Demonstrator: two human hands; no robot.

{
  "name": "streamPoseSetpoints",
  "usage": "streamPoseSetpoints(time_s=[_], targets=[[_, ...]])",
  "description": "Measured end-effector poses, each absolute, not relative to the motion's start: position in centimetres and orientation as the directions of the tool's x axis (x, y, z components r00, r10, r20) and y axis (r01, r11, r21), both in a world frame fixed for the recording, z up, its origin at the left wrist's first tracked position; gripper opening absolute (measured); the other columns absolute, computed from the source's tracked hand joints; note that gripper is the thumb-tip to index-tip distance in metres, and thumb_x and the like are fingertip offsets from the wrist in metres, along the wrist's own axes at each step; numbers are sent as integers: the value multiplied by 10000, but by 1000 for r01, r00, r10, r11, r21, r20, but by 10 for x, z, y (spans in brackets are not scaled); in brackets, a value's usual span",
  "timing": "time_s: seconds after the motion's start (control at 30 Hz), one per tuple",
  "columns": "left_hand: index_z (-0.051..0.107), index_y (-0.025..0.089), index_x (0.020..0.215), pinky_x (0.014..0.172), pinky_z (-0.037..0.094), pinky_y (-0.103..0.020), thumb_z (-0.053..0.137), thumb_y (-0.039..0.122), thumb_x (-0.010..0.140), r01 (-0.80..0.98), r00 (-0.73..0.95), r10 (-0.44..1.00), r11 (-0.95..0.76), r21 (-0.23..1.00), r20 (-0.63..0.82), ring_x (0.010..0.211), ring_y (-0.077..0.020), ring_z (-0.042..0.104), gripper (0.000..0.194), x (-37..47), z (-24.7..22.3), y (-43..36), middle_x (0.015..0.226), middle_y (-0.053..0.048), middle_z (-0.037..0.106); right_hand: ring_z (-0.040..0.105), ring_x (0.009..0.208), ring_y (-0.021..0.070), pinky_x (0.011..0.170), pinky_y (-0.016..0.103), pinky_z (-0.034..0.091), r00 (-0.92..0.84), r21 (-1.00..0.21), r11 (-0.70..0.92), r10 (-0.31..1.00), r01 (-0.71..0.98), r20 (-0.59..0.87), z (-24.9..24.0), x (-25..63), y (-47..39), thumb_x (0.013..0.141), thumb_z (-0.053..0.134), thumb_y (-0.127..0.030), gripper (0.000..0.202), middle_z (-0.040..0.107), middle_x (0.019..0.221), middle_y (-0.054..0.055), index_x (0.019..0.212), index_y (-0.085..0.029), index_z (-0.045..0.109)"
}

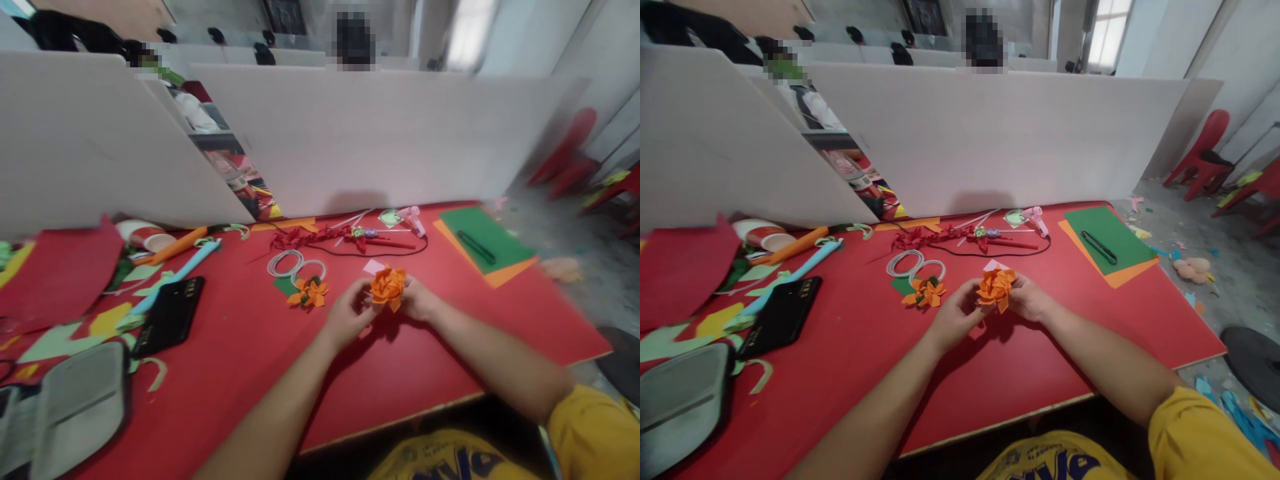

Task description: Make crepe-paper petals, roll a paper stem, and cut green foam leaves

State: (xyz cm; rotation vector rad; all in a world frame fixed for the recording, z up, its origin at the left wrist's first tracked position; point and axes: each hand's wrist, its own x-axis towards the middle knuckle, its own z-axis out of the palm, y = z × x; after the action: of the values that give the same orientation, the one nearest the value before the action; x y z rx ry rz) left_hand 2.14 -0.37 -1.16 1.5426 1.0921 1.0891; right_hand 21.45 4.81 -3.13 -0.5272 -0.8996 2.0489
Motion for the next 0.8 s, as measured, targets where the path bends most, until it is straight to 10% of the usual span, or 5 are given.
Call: streamPoseSetpoints(time_s=[0.3, 0.5, 0.8], targets=[[501, 322, 1512, 905, 633, -391, 694, 482, 949, -138, 240, 955, -142, 980, 172, 1223, -279, 687, 616, 11, -16, -3, 1482, -138, 576, 708, 816, 196, 759, 350, 602, -343, -906, -31, 931, -423, 128, -22, 213, 34, 736, 966, -495, 382, 744, 928, 25, 866, -238, 715], [555, 296, 1459, 970, 618, -398, 862, 398, 853, 31, 183, 938, -303, 952, 293, 1303, -317, 649, 687, 18, -4, -14, 1474, -141, 601, 627, 754, 177, 724, 331, 535, -236, -884, 426, 855, -190, 462, -23, 214, 38, 854, 851, -388, 197, 675, 818, 17, 781, -253, 727], [631, 292, 1361, 909, 642, -362, 829, 295, 866, 260, 200, 850, -525, 810, 487, 1165, -246, 709, 533, 16, 10, -14, 1358, -104, 652, 686, 794, 175, 759, 328, 567, -238, -830, 550, 797, -93, 555, -21, 217, 32, 846, 748, -202, 109, 720, 839, 19, 759, -256, 710]])
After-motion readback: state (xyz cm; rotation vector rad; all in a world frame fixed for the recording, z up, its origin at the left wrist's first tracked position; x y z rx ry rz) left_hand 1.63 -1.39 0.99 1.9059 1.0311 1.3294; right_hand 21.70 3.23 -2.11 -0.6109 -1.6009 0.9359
